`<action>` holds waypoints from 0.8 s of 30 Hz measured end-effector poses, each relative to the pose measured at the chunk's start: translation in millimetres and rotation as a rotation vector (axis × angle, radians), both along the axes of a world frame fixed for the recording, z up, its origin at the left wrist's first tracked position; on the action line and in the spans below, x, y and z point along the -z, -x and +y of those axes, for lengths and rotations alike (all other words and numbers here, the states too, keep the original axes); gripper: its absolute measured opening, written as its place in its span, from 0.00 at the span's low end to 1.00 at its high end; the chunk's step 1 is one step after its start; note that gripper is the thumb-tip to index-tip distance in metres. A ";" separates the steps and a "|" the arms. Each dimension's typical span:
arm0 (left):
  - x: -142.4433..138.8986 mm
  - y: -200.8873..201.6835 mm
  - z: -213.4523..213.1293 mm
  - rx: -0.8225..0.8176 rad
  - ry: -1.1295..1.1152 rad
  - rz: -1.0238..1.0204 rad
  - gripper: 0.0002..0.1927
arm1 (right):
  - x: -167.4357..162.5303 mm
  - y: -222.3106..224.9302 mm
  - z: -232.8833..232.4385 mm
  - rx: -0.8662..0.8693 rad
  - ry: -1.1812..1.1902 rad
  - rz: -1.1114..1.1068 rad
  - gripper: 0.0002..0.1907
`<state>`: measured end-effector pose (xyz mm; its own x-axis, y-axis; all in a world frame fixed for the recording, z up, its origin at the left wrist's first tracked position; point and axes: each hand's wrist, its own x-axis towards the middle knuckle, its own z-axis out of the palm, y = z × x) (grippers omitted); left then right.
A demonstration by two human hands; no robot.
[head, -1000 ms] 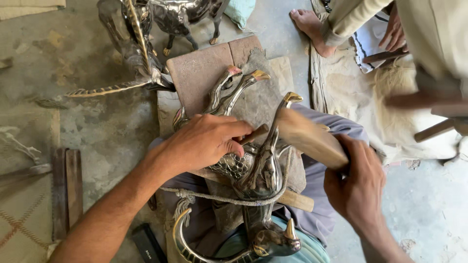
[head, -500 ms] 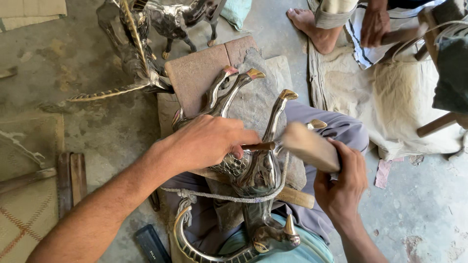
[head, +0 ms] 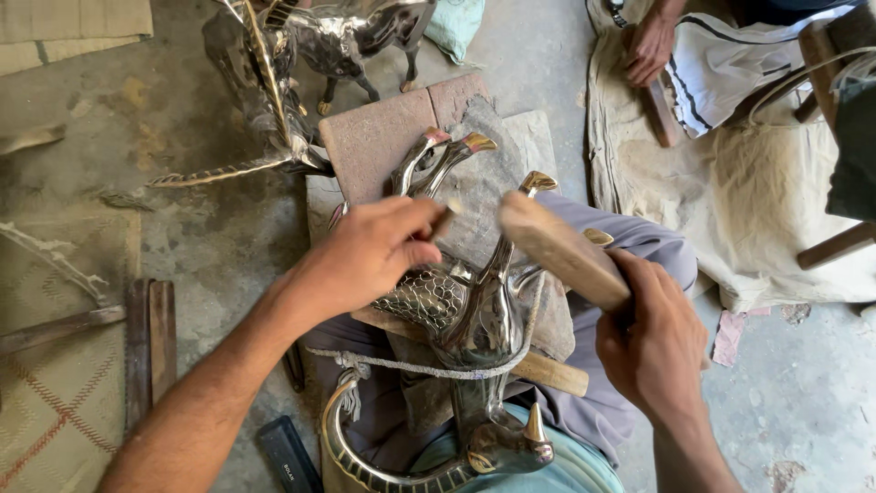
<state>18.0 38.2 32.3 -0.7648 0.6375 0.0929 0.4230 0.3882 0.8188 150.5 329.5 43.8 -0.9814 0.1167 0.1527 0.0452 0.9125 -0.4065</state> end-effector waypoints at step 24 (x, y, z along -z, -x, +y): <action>-10.9 48.4 57.8 0.271 0.328 -0.230 0.14 | 45.2 3.0 34.7 0.179 0.613 -0.133 0.26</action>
